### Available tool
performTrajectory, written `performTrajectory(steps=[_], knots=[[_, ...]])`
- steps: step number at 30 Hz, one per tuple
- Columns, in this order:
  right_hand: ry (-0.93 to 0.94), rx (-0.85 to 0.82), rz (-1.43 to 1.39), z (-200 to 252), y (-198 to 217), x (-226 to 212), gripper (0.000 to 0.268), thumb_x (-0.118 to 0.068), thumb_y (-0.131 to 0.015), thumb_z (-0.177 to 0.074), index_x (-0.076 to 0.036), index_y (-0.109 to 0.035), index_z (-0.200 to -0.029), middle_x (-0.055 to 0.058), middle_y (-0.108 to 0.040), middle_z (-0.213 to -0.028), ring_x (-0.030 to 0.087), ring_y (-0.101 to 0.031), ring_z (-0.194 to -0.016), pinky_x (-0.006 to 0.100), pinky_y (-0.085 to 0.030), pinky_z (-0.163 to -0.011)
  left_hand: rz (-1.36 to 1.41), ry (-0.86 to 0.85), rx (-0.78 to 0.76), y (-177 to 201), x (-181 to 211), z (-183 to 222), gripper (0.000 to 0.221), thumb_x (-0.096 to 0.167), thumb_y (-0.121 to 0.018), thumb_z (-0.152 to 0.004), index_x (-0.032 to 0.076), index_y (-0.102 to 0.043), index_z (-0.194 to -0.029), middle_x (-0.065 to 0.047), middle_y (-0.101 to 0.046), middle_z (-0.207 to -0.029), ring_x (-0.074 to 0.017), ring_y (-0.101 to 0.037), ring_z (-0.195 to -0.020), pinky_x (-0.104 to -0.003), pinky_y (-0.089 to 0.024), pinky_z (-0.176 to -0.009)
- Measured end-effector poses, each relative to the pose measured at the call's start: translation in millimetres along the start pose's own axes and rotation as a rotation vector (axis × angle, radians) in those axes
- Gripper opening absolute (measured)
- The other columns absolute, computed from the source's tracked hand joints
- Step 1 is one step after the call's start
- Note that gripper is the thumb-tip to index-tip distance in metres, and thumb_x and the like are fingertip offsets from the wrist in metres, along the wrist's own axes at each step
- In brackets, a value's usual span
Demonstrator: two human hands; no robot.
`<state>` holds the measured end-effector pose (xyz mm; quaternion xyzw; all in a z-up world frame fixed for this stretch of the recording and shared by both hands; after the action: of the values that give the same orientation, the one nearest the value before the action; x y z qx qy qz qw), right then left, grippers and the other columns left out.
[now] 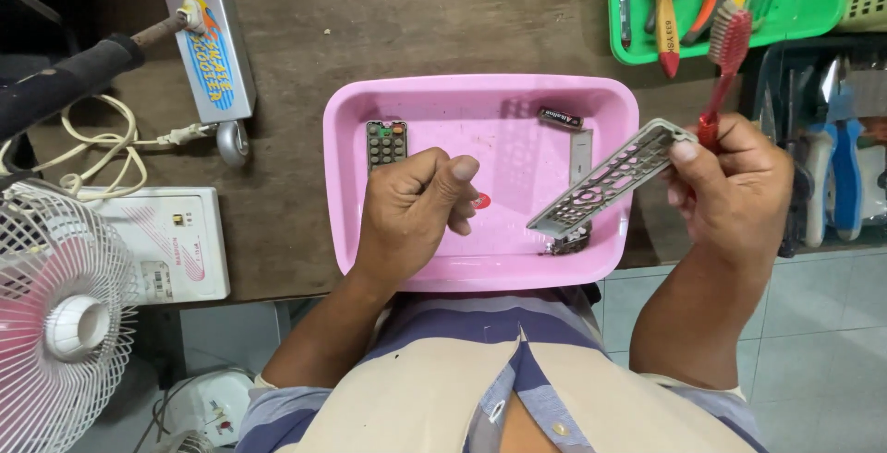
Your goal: Cleaning the internal circuit board and plastic casing of a disassembled remote control using a toothbrush to remove dust and debris.
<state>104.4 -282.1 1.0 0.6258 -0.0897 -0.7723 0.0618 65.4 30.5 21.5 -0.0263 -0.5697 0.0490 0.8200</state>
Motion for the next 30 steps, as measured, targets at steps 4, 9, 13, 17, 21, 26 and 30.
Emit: performTrajectory(steps=[4, 9, 13, 17, 21, 26, 30], knots=[[-0.021, -0.084, -0.039, 9, -28, -16, 0.018, -0.021, -0.068, -0.099, -0.007, -0.057, -0.099, 0.003, -0.054, -0.07, 0.007, -0.046, -0.049, 0.019, -0.033, -0.04, 0.02, -0.16, -0.244, -19, 5, 3, 0.036, 0.034, -0.058, -0.103, 0.007, -0.065, -0.125, -0.013, -0.074, -0.119, -0.0229, -0.073, -0.115, -0.033, -0.061, -0.102], [0.017, -0.336, 0.006, 21, -80, -40, 0.015, -0.016, -0.068, -0.097, -0.005, -0.059, -0.092, 0.0, -0.054, -0.067, 0.006, -0.043, -0.055, 0.02, -0.039, -0.049, 0.447, 0.219, -0.652, -54, -16, 19, 0.07, 0.04, -0.058, -0.098, 0.002, -0.039, -0.153, -0.021, -0.064, -0.131, -0.0295, -0.071, -0.112, -0.037, -0.06, -0.099], [-0.002, -0.418, -0.084, 16, -89, -43, 0.032, -0.023, -0.062, -0.1, 0.003, -0.061, -0.118, 0.003, -0.054, -0.078, 0.006, -0.04, -0.055, 0.021, -0.037, -0.048, 0.486, 0.215, -0.573, -22, -27, 21, 0.066, 0.039, -0.056, -0.101, 0.0, -0.043, -0.153, -0.016, -0.066, -0.111, -0.0229, -0.071, -0.087, -0.033, -0.063, -0.078], [0.079, -0.331, 0.346, -6, -72, -51, 0.026, -0.02, -0.046, -0.113, -0.002, -0.057, -0.129, 0.004, -0.059, -0.083, 0.011, -0.053, -0.066, 0.025, -0.043, -0.06, 0.395, 0.068, -0.121, 48, -31, 17, 0.058, 0.041, -0.054, -0.102, 0.002, -0.051, -0.145, -0.011, -0.067, -0.101, -0.0155, -0.067, -0.078, -0.031, -0.063, -0.066], [0.338, -0.583, 0.771, -16, -86, -67, 0.024, -0.016, -0.059, -0.105, -0.007, -0.07, -0.125, 0.007, -0.071, -0.115, 0.021, -0.064, -0.091, 0.034, -0.044, -0.078, 0.349, 0.052, 0.187, 94, -23, 21, 0.067, 0.046, -0.055, -0.097, -0.001, -0.051, -0.145, -0.01, -0.066, -0.096, -0.0157, -0.067, -0.072, -0.03, -0.063, -0.062], [0.346, -0.679, 0.892, -37, -109, -67, 0.025, -0.012, -0.066, -0.1, -0.01, -0.073, -0.123, 0.006, -0.073, -0.111, 0.023, -0.068, -0.095, 0.037, -0.049, -0.079, 0.391, 0.067, 0.158, 96, -34, 20, 0.055, 0.04, -0.054, -0.099, -0.001, -0.054, -0.136, -0.014, -0.069, -0.098, -0.0197, -0.069, -0.073, -0.032, -0.063, -0.058], [0.385, -0.686, 0.939, -49, -129, -56, 0.019, -0.015, -0.067, -0.101, -0.006, -0.072, -0.117, 0.01, -0.073, -0.107, 0.029, -0.066, -0.098, 0.041, -0.049, -0.082, 0.397, 0.083, 0.147, 96, -40, 17, 0.05, 0.042, -0.053, -0.099, 0.002, -0.056, -0.128, -0.014, -0.07, -0.097, -0.0191, -0.07, -0.071, -0.033, -0.064, -0.056]])
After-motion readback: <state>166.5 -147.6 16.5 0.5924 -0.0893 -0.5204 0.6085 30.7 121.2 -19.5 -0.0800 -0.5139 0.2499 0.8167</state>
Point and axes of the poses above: each hand's wrist, its own z-axis away from the middle knuckle, its own y-axis out of the back of the hand, x = y × z, the point moved 6 cm from there along -z, towards the middle knuckle
